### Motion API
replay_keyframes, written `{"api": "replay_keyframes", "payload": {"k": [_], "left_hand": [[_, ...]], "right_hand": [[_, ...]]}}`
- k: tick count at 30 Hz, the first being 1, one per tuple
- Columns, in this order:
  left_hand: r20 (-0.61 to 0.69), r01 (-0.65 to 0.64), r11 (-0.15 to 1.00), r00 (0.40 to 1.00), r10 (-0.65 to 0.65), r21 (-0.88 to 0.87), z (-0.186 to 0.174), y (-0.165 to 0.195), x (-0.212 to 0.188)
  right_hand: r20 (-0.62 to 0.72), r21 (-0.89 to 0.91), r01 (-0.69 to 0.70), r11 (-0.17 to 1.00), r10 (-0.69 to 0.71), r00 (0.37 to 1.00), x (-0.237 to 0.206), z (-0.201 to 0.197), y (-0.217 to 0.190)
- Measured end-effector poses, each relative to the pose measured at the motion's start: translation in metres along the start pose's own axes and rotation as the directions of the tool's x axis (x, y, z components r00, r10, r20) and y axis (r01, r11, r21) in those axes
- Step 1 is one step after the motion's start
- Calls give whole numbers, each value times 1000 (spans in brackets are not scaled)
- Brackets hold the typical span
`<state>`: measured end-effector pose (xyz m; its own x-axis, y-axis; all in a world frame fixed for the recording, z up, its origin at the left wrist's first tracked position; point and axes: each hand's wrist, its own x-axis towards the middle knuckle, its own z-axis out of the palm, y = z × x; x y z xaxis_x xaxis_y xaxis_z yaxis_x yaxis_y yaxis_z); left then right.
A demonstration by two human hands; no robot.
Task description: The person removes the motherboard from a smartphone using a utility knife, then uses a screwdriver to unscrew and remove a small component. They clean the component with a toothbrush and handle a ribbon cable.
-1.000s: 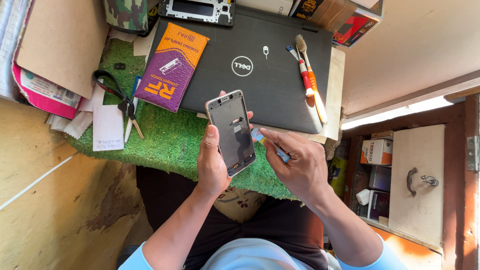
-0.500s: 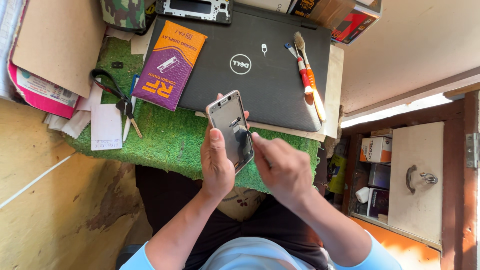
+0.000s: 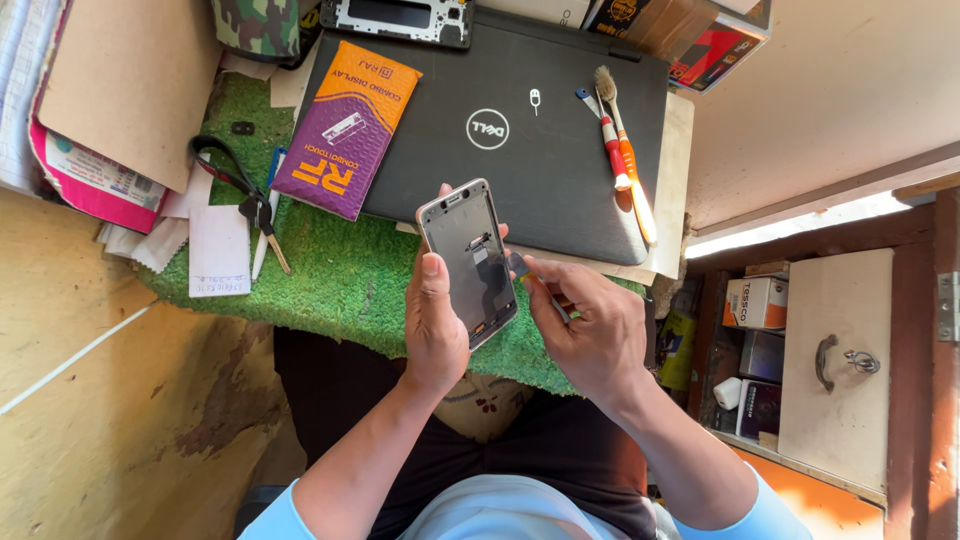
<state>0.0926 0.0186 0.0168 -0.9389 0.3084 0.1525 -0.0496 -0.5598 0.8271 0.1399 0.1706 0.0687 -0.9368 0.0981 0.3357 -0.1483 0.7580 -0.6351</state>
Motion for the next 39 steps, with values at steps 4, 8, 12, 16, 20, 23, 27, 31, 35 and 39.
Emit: {"api": "replay_keyframes", "payload": {"k": [4,8,12,16,20,23,27,31,35,39], "left_hand": [[0,-8,997,1000,8,80,1,-2,-2],[-9,-90,990,996,92,109,7,-7,-4],[-10,-166,962,985,172,215,11,-10,-8],[-22,-163,967,985,170,194,10,-9,-9],[-19,-152,962,987,161,228,8,-7,-10],[-38,-108,973,992,118,202,6,-5,-7],[-34,-5,997,999,7,81,1,0,1],[0,18,998,1000,-18,62,-1,1,3],[21,46,999,999,-45,-22,-3,-1,6],[60,130,966,991,-119,-223,-6,-2,6]], "right_hand": [[-23,-136,139,981,-143,989,-1,3,1],[64,-354,245,903,-238,969,-7,14,-4],[13,-328,310,892,-324,946,-13,22,-11],[-14,-80,136,987,-138,990,-11,20,-4],[19,134,-99,986,98,995,-10,19,12],[107,393,-180,902,150,983,-7,20,24],[331,611,-423,669,270,904,1,12,40],[429,643,-502,578,270,862,9,4,49],[463,570,-582,580,357,811,7,2,49],[508,637,-599,486,319,800,10,-1,52]]}}
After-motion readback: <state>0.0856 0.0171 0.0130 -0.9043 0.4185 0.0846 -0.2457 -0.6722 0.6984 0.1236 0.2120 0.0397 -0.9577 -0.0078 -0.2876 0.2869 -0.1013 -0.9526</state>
